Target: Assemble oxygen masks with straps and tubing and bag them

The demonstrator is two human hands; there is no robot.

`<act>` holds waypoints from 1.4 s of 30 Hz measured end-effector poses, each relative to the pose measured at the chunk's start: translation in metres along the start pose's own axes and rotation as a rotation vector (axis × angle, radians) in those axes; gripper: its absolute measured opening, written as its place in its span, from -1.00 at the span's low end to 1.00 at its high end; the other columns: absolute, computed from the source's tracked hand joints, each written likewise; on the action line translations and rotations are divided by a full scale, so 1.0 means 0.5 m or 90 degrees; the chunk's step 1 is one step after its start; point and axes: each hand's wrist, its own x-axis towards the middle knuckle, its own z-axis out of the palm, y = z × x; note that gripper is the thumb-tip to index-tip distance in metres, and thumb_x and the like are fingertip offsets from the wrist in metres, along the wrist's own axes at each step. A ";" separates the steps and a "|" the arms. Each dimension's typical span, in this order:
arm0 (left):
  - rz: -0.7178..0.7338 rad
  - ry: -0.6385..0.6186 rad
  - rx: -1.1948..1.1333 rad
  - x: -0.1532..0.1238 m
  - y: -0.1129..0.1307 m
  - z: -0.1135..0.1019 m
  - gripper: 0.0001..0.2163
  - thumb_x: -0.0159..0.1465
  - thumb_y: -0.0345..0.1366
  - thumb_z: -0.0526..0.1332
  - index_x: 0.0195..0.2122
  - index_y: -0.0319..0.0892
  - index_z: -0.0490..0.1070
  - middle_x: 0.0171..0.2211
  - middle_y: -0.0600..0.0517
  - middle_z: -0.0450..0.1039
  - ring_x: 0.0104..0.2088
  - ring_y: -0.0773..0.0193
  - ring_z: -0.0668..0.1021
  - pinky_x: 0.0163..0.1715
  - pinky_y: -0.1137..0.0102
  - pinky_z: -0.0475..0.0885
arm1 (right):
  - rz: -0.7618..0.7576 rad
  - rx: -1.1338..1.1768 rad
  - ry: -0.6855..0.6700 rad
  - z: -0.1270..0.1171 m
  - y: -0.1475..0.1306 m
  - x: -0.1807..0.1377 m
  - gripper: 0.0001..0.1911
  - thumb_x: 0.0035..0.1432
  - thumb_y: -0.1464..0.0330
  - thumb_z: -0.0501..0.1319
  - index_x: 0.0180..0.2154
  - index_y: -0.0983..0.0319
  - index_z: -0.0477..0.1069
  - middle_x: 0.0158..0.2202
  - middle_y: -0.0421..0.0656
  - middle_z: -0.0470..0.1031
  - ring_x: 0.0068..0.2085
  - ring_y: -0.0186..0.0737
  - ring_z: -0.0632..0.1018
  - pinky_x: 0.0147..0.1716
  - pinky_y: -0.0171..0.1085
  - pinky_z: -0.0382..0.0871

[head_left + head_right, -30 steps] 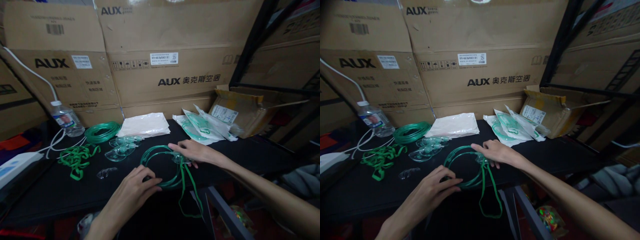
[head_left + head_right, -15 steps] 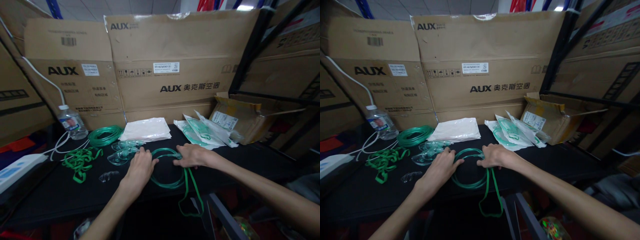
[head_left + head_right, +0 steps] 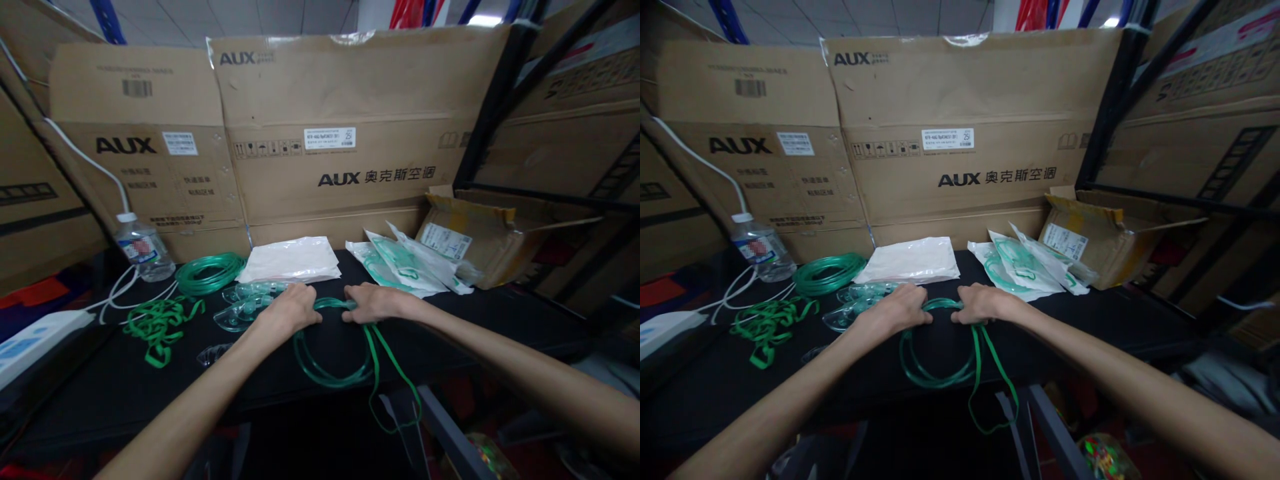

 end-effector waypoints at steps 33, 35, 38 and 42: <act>0.024 0.199 -0.160 -0.022 0.034 0.014 -0.65 0.49 -0.14 -0.01 -0.04 -0.10 0.56 -0.18 -0.08 0.65 -0.19 0.08 0.65 -0.14 0.34 0.40 | -0.225 1.050 0.070 0.133 0.064 -0.002 -0.64 0.09 0.19 0.45 -0.32 0.17 0.31 -0.58 -0.39 0.33 -0.68 -0.48 0.26 -0.74 -0.46 0.24; 0.019 0.198 -0.119 -0.029 0.042 0.013 -0.66 0.48 -0.11 0.02 0.07 -0.09 0.52 -0.04 -0.10 0.62 -0.08 0.05 0.64 -0.07 0.32 0.41 | -0.197 1.041 0.102 0.139 0.066 -0.006 -0.66 0.13 0.17 0.42 -0.32 0.17 0.30 -0.59 -0.40 0.34 -0.71 -0.50 0.22 -0.79 -0.49 0.16; -0.003 0.208 -0.059 -0.030 0.031 -0.014 -0.61 0.50 -0.08 -0.03 0.10 -0.09 0.51 0.02 -0.12 0.59 0.02 0.02 0.61 0.02 0.29 0.40 | -0.172 1.027 0.135 0.144 0.065 -0.018 -0.65 0.16 0.15 0.40 -0.33 0.17 0.29 -0.59 -0.40 0.34 -0.72 -0.52 0.22 -0.82 -0.53 0.10; -0.054 0.228 0.012 -0.007 -0.039 -0.083 -0.57 0.52 -0.12 -0.08 0.10 -0.19 0.50 0.08 -0.22 0.53 0.12 -0.05 0.54 0.13 0.16 0.35 | -0.165 1.027 0.172 0.143 0.064 -0.027 -0.64 0.15 0.17 0.41 -0.36 0.18 0.27 -0.52 -0.36 0.39 -0.65 -0.49 0.38 -0.81 -0.57 0.07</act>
